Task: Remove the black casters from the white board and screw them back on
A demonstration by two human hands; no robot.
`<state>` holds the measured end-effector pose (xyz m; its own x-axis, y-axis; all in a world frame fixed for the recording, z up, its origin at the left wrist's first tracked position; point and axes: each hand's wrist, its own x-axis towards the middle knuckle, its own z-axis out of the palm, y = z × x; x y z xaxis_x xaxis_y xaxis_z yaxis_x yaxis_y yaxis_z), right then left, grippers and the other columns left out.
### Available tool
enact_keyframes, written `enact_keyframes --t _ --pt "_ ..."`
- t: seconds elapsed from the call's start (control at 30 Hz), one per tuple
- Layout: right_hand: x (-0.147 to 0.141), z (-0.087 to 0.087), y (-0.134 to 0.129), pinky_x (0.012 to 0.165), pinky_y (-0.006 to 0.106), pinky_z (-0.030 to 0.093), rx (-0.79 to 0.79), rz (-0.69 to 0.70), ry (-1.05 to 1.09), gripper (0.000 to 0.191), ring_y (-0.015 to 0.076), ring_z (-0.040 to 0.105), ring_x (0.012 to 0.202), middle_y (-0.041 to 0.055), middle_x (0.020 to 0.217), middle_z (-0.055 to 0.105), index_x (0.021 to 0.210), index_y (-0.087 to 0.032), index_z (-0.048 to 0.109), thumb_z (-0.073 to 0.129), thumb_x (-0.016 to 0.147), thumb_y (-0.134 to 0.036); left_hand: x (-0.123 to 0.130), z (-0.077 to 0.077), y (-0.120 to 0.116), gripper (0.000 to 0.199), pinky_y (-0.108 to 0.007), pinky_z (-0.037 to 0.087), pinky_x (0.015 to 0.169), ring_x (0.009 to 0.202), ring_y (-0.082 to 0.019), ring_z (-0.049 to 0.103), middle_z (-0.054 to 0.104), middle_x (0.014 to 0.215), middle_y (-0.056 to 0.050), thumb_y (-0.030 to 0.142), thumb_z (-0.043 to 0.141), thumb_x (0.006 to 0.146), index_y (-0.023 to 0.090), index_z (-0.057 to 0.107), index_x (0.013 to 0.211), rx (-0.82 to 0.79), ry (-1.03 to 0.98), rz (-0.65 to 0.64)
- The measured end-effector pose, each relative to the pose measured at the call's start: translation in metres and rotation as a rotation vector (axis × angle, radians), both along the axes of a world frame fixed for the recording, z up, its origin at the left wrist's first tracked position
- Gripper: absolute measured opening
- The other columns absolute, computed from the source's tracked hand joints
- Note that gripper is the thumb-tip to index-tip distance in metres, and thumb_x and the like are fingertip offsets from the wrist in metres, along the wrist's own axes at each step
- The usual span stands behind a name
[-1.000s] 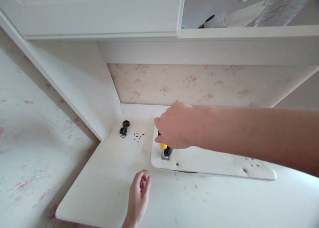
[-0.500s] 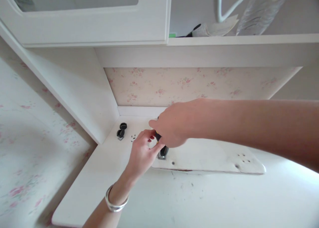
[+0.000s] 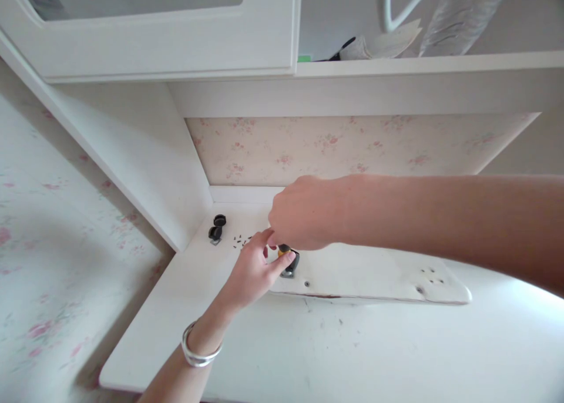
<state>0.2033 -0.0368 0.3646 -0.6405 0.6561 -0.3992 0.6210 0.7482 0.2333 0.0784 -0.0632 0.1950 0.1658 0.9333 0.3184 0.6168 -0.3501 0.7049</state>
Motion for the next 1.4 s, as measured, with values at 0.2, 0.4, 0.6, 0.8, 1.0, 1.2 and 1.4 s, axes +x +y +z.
enact_keyframes --t 0.2,0.4,0.6,0.8,1.0,1.2,1.4 --pt "0.002 -0.001 -0.004 0.067 0.048 0.048 0.033 -0.146 0.015 0.024 0.0311 0.062 0.084 0.0067 0.083 0.065 0.104 -0.032 0.068 0.063 0.081 -0.034 0.0 0.003 0.001 0.023 -0.025 0.04 0.061 0.066 -0.013 0.053 0.06 0.072 0.002 0.044 0.064 0.082 0.022 0.06 0.083 -0.044 -0.077 -0.002" --pt "0.001 -0.003 -0.002 0.07 0.047 0.047 0.024 -0.081 -0.074 0.018 0.031 0.063 0.087 0.0072 0.085 0.066 0.091 -0.03 0.073 0.066 0.077 -0.02 -0.001 0.003 0.001 0.025 -0.026 0.041 0.062 0.066 -0.014 0.054 0.062 0.078 0.001 0.044 0.065 0.08 0.022 0.062 0.09 -0.083 -0.022 0.006" --pt "0.006 -0.009 0.004 0.063 0.046 0.047 0.031 -0.111 0.028 0.024 0.0315 0.062 0.081 0.0088 0.088 0.066 0.106 -0.031 0.067 0.06 0.082 -0.035 -0.003 0.002 0.003 0.02 -0.025 0.038 0.058 0.06 -0.012 0.05 0.06 0.078 0.002 0.041 0.06 0.084 0.022 0.061 0.088 -0.123 -0.026 -0.029" --pt "0.005 -0.016 0.007 0.063 0.043 0.046 0.04 -0.017 0.03 0.023 0.0303 0.063 0.081 0.0101 0.087 0.066 0.102 -0.026 0.069 0.056 0.086 -0.036 -0.002 0.003 0.004 0.028 -0.025 0.034 0.055 0.057 -0.013 0.045 0.05 0.064 0.004 0.047 0.065 0.078 0.02 0.061 0.079 -0.059 0.086 0.082" --pt "0.007 -0.021 0.01 0.066 0.04 0.046 0.031 -0.018 0.017 0.03 0.0286 0.064 0.084 0.0131 0.093 0.068 0.106 -0.02 0.067 0.053 0.088 -0.04 -0.008 0.004 0.007 0.024 -0.024 0.034 0.056 0.06 -0.012 0.046 0.052 0.066 0.004 0.044 0.063 0.08 0.02 0.066 0.081 -0.097 0.07 -0.027" --pt "0.009 -0.021 0.01 0.065 0.039 0.046 0.039 -0.003 0.053 0.039 0.0293 0.063 0.086 0.0126 0.092 0.068 0.115 -0.02 0.064 0.05 0.088 -0.046 -0.007 0.008 0.005 0.024 -0.024 0.036 0.059 0.062 -0.013 0.047 0.054 0.067 0.003 0.044 0.066 0.078 0.021 0.067 0.081 -0.07 0.056 0.015" --pt "0.009 -0.018 0.007 0.065 0.038 0.045 0.058 0.057 -0.049 0.027 0.0295 0.063 0.089 0.012 0.089 0.067 0.11 -0.025 0.068 0.053 0.089 -0.033 -0.008 0.004 0.007 0.02 -0.026 0.042 0.066 0.074 -0.015 0.055 0.062 0.081 0.001 0.04 0.065 0.08 0.024 0.069 0.093 -0.071 0.026 -0.071"
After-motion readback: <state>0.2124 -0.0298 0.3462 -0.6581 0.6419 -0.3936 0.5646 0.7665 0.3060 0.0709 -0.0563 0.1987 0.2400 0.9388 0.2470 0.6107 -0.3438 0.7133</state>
